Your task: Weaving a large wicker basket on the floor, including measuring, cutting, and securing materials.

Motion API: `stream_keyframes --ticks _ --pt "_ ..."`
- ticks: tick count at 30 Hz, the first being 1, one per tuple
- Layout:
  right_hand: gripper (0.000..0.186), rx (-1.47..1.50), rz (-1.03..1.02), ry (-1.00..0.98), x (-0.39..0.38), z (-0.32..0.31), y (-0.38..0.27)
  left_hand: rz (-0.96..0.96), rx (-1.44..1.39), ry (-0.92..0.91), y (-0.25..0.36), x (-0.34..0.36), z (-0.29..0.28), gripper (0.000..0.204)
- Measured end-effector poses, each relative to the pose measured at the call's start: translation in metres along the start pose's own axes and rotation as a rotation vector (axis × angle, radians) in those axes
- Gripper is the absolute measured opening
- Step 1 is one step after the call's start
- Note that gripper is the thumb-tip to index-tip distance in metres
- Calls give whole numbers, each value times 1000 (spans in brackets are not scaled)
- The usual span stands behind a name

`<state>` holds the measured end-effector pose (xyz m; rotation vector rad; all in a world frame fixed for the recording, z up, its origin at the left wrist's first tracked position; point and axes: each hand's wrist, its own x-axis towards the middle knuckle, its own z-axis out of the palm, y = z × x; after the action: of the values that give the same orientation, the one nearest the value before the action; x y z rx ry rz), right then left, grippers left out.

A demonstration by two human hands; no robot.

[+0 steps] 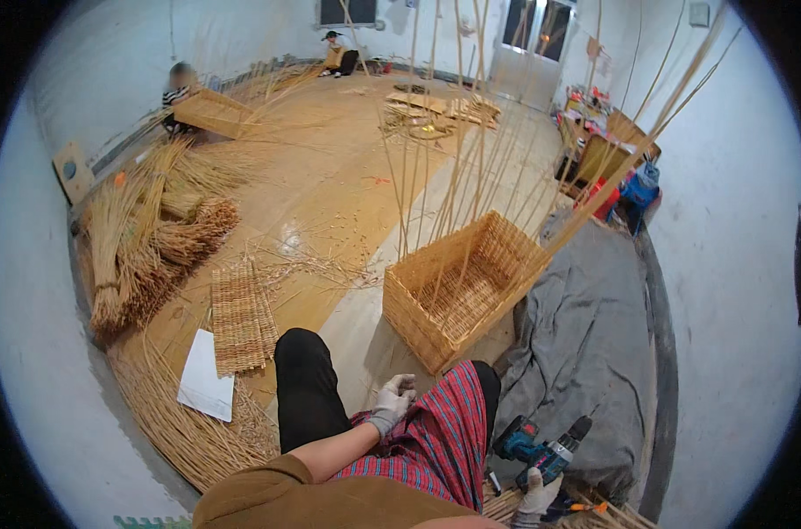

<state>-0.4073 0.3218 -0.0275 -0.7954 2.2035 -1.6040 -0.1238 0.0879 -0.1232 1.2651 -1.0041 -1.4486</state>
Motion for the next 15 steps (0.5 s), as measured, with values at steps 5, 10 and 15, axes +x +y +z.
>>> stream_keyframes --ticks 5,10,15 --pt "55 221 -454 -426 14 15 -136 210 -43 -129 82 -34 14 31" --pt "59 80 -500 -556 9 46 -139 184 -138 -422 147 -69 19 32" --pt "76 -299 -316 -707 -5 52 -138 146 -116 -847 155 -86 31 59"
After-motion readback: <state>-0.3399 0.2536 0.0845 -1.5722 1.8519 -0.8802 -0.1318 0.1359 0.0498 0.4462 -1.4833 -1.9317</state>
